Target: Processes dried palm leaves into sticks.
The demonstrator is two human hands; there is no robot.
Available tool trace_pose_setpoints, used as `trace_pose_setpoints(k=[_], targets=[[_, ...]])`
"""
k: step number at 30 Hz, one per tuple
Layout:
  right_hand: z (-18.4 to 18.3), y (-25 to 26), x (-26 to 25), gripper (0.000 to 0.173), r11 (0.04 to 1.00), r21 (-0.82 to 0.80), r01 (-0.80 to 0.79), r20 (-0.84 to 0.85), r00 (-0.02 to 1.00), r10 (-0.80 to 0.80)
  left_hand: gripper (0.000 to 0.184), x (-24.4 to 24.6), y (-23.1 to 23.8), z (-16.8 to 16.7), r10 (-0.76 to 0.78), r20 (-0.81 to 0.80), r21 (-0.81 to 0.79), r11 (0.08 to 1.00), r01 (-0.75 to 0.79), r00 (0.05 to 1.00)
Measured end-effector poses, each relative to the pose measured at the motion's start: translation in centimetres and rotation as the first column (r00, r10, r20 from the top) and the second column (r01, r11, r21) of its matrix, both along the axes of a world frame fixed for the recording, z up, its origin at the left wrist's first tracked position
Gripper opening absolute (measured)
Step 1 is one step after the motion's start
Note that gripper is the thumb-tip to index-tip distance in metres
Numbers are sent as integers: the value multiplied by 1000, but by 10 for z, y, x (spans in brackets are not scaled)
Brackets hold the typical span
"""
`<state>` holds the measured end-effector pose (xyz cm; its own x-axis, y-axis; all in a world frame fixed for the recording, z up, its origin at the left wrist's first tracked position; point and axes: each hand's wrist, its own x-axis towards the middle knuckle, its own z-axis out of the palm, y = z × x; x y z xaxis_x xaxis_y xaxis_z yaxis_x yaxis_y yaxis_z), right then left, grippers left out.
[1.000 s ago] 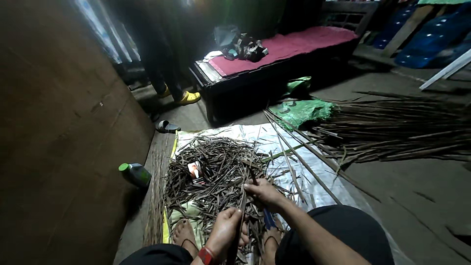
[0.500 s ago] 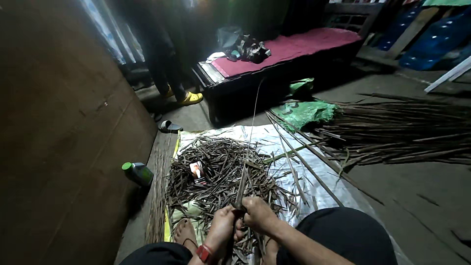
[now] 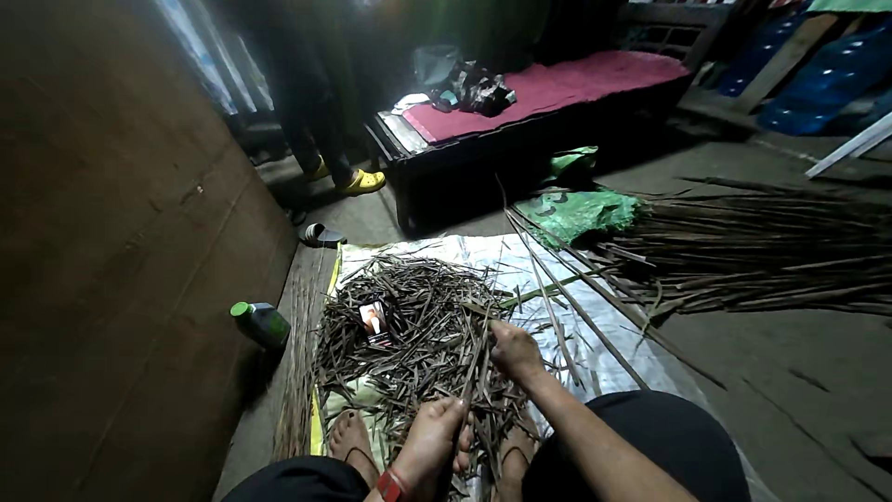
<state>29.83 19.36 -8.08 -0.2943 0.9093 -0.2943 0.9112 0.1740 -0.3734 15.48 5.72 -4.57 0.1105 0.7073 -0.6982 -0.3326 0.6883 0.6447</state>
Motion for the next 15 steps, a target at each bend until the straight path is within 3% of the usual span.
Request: trace_pose_setpoints(k=[7,9,11,13,15], targets=[[6,23,14,37,962,-107,250,-18,967,-253,30,-2,-1,0,-61,9,-2,998,61,998],[0,33,29,34,923,-171,345,-138,919,-369,30,-1,-4,-2,-62,0,7,998,62,998],[-2,31,31,31,862,-309,402,-363,787,-498,30,-2,-2,-4,-29,-12,11,1000,29,1000],[7,14,21,37,777,-548,311,-510,612,-604,29,-2,3,-7,-12,-20,13,1000,12,1000],[15,-7,13,34,730,-677,96,-557,582,-593,28,-1,7,-10,-30,-28,15,999,30,999]])
